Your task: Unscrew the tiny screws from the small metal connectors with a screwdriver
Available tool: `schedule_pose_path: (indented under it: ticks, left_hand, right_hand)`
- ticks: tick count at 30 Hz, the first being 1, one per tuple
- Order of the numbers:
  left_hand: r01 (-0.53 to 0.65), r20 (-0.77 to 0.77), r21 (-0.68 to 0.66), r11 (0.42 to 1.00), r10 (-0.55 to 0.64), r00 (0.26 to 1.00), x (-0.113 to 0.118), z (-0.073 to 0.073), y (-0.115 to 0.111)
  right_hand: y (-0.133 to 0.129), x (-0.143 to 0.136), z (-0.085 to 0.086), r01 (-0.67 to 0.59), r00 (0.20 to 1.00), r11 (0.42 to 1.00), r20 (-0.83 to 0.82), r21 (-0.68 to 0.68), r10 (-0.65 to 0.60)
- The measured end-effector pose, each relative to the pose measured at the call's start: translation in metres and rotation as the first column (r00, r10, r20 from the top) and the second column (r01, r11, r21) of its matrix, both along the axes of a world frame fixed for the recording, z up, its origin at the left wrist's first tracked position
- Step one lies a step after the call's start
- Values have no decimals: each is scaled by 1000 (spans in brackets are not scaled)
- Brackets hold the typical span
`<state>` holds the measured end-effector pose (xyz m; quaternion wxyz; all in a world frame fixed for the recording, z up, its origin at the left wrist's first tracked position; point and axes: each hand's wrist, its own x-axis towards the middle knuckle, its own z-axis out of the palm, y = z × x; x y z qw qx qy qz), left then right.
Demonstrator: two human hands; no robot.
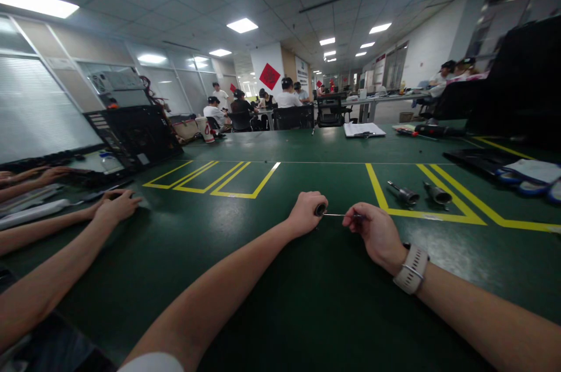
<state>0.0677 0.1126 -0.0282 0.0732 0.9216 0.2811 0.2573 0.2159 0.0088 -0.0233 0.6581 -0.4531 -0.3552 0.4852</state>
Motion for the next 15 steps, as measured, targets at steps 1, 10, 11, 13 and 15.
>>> schedule_pose_path:
  ticks: [1,10,11,13,15]
  left_hand:
    - [-2,4,-11,1000,2,1000,0,0,0]
    - [-34,99,-104,994,44,994,1,-4,7]
    - [-25,108,-122,992,38,993,1,-4,7]
    - [8,107,-165,986,10,994,1,-4,7]
    - [36,89,-196,980,-18,996,2,-3,6]
  right_hand:
    - [0,0,0,10,1000,1000,9,1,-10]
    - [-1,-1,0,-15,984,1000,177,8,14]
    - [-1,-1,-1,-15,982,1000,187,5,13]
    - [-1,-2,0,-9,981,1000,196,-3,10]
    - [-2,-2,1,-1,980,1000,198,-7,2]
